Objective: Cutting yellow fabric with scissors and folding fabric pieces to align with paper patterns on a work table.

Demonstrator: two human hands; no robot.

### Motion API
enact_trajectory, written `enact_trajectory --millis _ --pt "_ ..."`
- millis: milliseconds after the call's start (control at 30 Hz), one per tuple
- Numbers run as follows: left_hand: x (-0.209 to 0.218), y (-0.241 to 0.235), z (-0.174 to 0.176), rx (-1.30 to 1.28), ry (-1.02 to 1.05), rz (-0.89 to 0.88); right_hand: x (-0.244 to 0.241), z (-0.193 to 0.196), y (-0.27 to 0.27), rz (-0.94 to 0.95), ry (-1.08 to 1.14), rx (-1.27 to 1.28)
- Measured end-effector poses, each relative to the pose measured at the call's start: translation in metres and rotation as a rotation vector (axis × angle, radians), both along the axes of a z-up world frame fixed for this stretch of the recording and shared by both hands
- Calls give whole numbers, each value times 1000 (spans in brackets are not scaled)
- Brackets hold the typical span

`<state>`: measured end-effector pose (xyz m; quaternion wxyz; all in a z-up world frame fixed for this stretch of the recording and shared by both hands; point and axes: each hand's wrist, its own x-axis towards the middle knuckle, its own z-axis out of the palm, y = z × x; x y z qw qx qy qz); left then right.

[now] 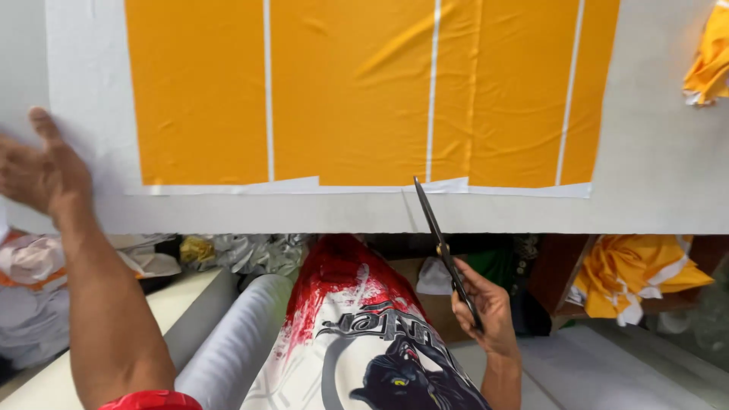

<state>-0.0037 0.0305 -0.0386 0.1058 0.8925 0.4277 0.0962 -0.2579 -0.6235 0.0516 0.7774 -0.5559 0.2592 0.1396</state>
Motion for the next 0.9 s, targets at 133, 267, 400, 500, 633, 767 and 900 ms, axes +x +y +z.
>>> enact_trajectory --millis 133,267,400,500,633,767,900 --pt "-4 -12 22 62 -94 -141 -42 -1 15 87 37 -15" --pt "-5 -14 14 140 -156 -235 -63 -7 48 92 23 -19" --pt "-16 -26 54 63 23 -534 -61 -17 101 1 49 -19" --pt "-16 -26 68 -89 123 -737 -46 -14 154 -70 104 45" --pt "-23 -31 92 -16 270 -956 -67 -23 214 -171 29 118" --pt "-17 -32 95 -48 298 -1011 -58 -20 251 -251 -28 34" --pt "-17 -25 93 -56 345 -1025 -40 -14 271 -323 2 12"
